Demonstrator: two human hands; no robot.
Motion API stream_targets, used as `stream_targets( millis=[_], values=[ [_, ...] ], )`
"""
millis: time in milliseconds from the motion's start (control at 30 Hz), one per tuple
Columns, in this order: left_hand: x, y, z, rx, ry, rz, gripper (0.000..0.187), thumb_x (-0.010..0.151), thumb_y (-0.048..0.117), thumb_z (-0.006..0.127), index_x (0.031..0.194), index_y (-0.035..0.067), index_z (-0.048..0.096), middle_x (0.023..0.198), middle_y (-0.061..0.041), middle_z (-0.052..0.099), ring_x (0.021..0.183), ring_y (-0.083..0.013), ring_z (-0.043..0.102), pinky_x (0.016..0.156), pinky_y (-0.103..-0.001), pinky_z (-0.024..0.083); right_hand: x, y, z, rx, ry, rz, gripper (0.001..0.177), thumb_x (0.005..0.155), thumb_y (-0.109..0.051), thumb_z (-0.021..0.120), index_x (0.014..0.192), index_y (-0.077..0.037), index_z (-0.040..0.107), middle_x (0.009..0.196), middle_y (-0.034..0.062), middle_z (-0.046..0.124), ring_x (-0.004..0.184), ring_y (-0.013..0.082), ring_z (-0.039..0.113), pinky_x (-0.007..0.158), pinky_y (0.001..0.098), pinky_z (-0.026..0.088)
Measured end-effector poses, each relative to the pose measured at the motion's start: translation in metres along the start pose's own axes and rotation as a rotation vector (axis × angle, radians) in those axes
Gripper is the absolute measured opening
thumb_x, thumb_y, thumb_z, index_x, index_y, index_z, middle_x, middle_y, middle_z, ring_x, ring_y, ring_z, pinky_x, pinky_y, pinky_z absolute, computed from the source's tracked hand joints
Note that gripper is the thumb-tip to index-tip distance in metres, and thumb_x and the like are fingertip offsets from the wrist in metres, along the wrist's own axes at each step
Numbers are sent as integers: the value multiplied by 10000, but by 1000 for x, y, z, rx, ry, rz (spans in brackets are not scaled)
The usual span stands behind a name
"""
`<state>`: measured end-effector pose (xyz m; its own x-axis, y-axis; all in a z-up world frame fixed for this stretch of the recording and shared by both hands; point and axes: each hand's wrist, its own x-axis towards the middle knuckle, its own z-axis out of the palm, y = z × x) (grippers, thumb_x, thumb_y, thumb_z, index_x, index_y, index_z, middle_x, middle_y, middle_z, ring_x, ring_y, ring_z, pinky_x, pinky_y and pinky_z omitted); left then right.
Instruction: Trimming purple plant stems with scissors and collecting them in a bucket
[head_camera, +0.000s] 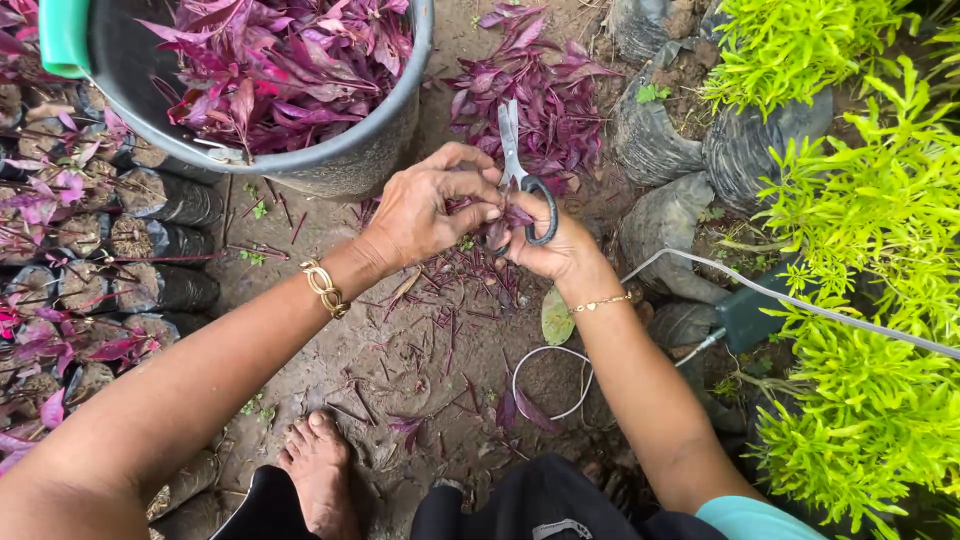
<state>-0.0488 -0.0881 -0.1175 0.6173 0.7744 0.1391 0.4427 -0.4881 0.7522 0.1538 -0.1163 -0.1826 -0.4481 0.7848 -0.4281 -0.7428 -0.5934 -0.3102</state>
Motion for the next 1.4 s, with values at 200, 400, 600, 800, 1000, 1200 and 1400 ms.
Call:
stream_targets(
  millis=[200,400,600,800,1000,1200,1400],
  values=[
    [9,-7,7,-515,69,-103,73,970,32,647,989,77,701,736,-49,727,595,-91,599,642,-222,493,-5,-1,-14,-666,-33,-402,512,944,-188,730,1405,-97,525,1045,129,613,874,221,625,648,272,536],
    [15,1,-14,-606,10,-218,56,889,50,664,899,59,719,648,-19,621,531,-66,569,543,-196,465,-39,-34,-29,-904,-387,-329,867,795,-499,783,1448,-25,468,1069,201,644,1029,269,586,825,333,474],
    [10,19,-21,-691,-84,-351,92,827,41,600,849,46,690,549,-12,511,357,-51,455,385,-160,360,-42,-44,-36,-1071,-400,-240,883,716,-327,863,1441,-14,466,1107,231,685,1036,255,610,791,297,510],
    [7,8,-17,-690,-45,-347,84,881,57,639,925,56,711,626,11,512,434,-32,423,422,-144,360,-40,-45,-33,-1140,-400,-243,897,722,-365,855,1450,-23,459,1122,234,684,1040,257,593,804,321,498],
    [9,11,-21,-509,-67,-295,109,881,105,680,939,110,772,685,32,551,664,-63,473,631,-199,414,-35,-40,-43,-1157,-386,-227,940,683,-379,881,1448,-34,458,1116,220,683,1049,231,585,808,265,512],
    [7,8,-20,-444,-62,-319,117,884,150,685,948,142,783,730,7,588,736,-90,509,714,-246,457,-32,-38,-40,-1175,-368,-229,894,687,-346,891,1426,-52,484,1076,172,695,986,172,601,783,202,536],
    [7,6,-21,-603,-36,-341,199,975,250,665,953,76,758,626,-22,617,477,-64,502,544,-185,428,-25,-35,-46,-1027,-350,-245,743,764,-174,848,1398,4,505,912,197,675,756,187,686,689,255,633]
  ],
)
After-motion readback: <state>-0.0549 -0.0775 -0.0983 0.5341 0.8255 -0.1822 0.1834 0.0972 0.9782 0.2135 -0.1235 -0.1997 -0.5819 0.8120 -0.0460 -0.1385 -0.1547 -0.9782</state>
